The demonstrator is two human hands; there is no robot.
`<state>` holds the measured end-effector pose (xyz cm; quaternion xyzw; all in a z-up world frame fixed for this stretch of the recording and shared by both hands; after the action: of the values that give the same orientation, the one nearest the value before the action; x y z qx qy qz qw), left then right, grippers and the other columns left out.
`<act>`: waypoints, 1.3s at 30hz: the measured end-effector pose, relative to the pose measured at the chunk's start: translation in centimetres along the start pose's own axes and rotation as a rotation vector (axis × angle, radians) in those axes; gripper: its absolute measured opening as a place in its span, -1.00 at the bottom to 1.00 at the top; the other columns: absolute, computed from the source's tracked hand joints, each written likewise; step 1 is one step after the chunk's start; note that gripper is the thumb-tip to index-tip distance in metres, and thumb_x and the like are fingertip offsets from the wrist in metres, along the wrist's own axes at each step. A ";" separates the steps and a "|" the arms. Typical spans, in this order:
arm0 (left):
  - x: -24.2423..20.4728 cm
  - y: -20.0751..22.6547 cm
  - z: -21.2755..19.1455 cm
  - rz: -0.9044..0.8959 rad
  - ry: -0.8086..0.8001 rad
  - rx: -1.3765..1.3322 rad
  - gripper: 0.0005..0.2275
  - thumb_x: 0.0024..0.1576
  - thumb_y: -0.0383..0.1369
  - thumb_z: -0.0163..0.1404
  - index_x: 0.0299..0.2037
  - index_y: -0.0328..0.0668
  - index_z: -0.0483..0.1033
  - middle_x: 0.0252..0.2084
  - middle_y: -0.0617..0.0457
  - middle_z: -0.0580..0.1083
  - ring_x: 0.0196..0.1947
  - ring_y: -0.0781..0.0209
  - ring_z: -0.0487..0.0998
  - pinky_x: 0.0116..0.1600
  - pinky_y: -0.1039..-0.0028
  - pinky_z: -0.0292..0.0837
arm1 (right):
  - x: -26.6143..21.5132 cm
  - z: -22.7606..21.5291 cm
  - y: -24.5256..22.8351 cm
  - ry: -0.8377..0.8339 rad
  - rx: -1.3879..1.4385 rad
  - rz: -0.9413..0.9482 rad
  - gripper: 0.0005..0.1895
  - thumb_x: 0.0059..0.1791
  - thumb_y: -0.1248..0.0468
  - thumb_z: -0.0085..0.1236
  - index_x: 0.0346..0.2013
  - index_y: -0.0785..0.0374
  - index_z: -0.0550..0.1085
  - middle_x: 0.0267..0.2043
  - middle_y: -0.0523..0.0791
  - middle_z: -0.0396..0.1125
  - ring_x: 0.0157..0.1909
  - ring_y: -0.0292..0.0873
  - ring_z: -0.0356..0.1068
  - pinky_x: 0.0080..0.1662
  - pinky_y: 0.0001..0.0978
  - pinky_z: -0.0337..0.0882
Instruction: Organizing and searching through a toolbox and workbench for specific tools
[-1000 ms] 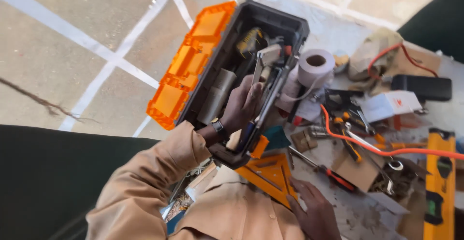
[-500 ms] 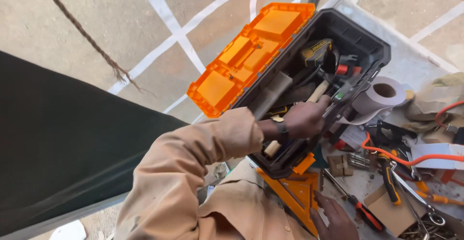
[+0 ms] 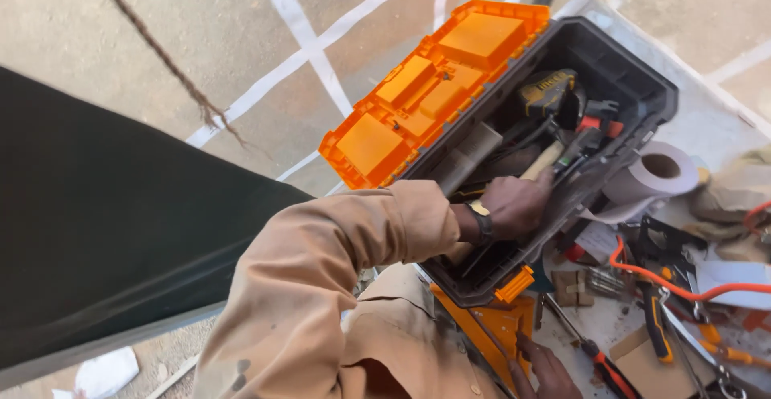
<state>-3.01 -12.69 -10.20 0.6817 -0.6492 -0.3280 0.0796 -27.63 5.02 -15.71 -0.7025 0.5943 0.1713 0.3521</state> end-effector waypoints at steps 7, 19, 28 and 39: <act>1.7 -1.4 2.1 0.072 -0.072 -0.109 -0.70 0.15 -0.34 -0.34 0.08 -0.17 0.21 -0.21 -0.29 0.60 -0.26 -0.42 0.60 -0.26 -0.13 0.43 | 1.8 0.1 0.7 -0.038 0.037 0.012 -0.40 0.00 -0.20 -0.08 0.32 -0.23 0.39 0.19 -0.29 0.46 0.24 -0.26 0.47 0.21 -0.34 0.51; 2.8 -3.6 4.8 0.290 -0.183 0.125 -0.90 -0.11 -0.39 0.03 -0.55 -0.24 0.41 -0.56 -0.10 0.45 -0.54 -0.10 0.46 -0.50 0.18 0.32 | 2.8 -0.9 0.1 0.253 0.138 -0.195 -0.54 -0.02 -0.07 0.05 0.14 -0.12 0.54 0.02 -0.32 0.54 0.04 -0.31 0.53 -0.04 -0.39 0.56; 0.1 -2.2 1.6 0.128 -0.124 0.003 -0.89 0.07 -0.45 -0.03 -0.25 -0.29 0.48 -0.23 -0.21 0.56 -0.23 -0.26 0.61 -0.34 0.07 0.53 | 3.8 -1.8 0.3 0.184 0.058 -0.112 -0.50 -0.02 -0.09 0.03 0.24 -0.36 0.44 0.15 -0.48 0.47 0.13 -0.42 0.49 0.02 -0.41 0.47; 1.0 -2.8 3.5 0.179 -0.234 -0.061 -0.79 0.05 -0.42 -0.07 -0.15 -0.33 0.45 -0.14 -0.29 0.57 -0.14 -0.31 0.61 -0.21 0.09 0.56 | 1.2 -3.6 0.6 0.053 0.141 0.056 -0.39 -0.01 -0.10 -0.01 0.32 -0.08 0.40 0.18 -0.25 0.48 0.23 -0.27 0.47 0.20 -0.34 0.49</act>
<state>-2.67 -12.12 -14.73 0.5754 -0.7020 -0.4163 0.0531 -28.55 1.61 -14.14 -0.6633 0.6333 0.1201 0.3801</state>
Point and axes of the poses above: each hand's wrist, its own x-axis towards the middle knuckle, its own z-axis out of the palm, y = z × x, the point moved 3 cm from there along x, towards the middle knuckle
